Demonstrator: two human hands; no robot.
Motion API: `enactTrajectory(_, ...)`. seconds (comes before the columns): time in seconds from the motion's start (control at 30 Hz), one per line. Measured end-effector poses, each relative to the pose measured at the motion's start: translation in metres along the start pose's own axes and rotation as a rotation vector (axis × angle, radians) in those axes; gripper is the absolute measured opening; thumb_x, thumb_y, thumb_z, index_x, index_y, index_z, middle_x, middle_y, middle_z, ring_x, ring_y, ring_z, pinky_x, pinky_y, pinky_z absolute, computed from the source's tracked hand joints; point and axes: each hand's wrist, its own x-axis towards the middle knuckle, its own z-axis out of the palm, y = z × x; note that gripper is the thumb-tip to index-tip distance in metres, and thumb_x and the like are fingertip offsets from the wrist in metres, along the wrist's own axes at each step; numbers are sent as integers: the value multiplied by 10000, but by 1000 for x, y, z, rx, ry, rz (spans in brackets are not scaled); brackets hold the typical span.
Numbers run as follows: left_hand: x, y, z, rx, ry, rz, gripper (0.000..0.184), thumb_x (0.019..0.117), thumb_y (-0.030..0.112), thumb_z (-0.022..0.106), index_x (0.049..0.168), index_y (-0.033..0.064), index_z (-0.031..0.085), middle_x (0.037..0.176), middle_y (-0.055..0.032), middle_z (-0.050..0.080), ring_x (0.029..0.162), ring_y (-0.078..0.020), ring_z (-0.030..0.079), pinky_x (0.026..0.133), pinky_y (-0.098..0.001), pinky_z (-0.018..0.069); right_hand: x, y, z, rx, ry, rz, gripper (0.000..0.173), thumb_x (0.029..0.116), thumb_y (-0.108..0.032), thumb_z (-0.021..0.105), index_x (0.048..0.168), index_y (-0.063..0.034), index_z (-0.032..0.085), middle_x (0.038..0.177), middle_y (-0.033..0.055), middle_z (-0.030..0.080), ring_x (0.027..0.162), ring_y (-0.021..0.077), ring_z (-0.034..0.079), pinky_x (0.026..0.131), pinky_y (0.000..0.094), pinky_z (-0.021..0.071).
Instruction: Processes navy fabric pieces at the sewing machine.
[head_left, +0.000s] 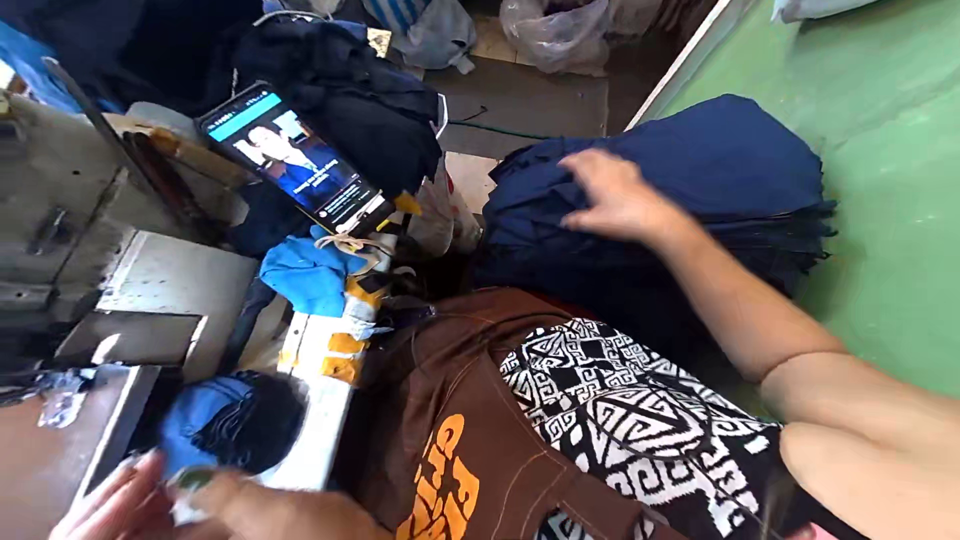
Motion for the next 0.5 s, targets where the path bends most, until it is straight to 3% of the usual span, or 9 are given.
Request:
enactTrajectory(0.07, -7, 34, 31, 28, -106, 41, 241, 967, -39, 568, 1152, -195, 576, 1177, -257, 641, 1161, -285, 629, 1027, -403, 518, -12, -22, 74, -136, -8, -77, 1067, 665, -334, 957, 1578, -213, 418, 1639, 267, 289, 1466, 584, 265, 1095, 848, 190)
enactTrajectory(0.1, -11, 43, 42, 41, -156, 58, 236, 972, -20, 570, 1148, -177, 586, 1176, -244, 644, 1169, -281, 626, 1033, -412, 516, -15, -26, 103, -216, 14, -100, 1111, 665, -265, 954, 1608, -257, 367, 1679, 261, 191, 1487, 610, 170, 1110, 850, 127)
enactTrajectory(0.2, -16, 54, 67, 66, -380, 109, 250, 979, 25, 570, 1186, -115, 586, 1163, -175, 650, 1124, -194, 636, 984, -370, 535, -9, -25, 136, -372, 84, -107, 1074, 744, -80, 859, 1633, -306, 301, 1690, 269, 130, 1475, 643, 143, 1104, 835, 159)
enactTrajectory(0.3, -14, 50, 97, 62, -726, 10, 261, 974, 50, 577, 1206, -61, 615, 1174, -177, 664, 1049, -184, 664, 911, -369, 566, -5, -25, 126, -297, 107, -130, 883, 814, -7, 773, 1589, -213, 405, 1624, 317, 283, 1420, 647, 292, 1078, 807, 274)
enactTrajectory(0.4, -14, 35, 147, -141, -1051, -461, 324, 1016, 175, 612, 1307, 37, 576, 1208, -100, 678, 1002, -176, 703, 861, -398, 610, 6, -24, 105, -181, 264, -129, 538, 872, 26, 679, 1398, -51, 593, 1376, 261, 613, 1197, 506, 619, 937, 655, 512)
enactTrajectory(0.47, -25, 29, 180, -312, -1086, -830, 438, 1053, 265, 563, 1433, 72, 458, 1265, -140, 654, 994, -246, 716, 827, -430, 619, 11, -25, 88, -88, 324, -100, 467, 880, 18, 674, 1343, -10, 616, 1228, 221, 693, 1050, 430, 699, 826, 601, 567)
enactTrajectory(0.5, -32, 27, 196, -390, -1065, -999, 496, 1068, 351, 516, 1487, 115, 393, 1300, -166, 621, 997, -293, 710, 809, -458, 620, 11, -25, 81, -34, 336, -75, 479, 876, 18, 678, 1350, -15, 618, 1222, 207, 702, 1042, 415, 708, 819, 602, 569)
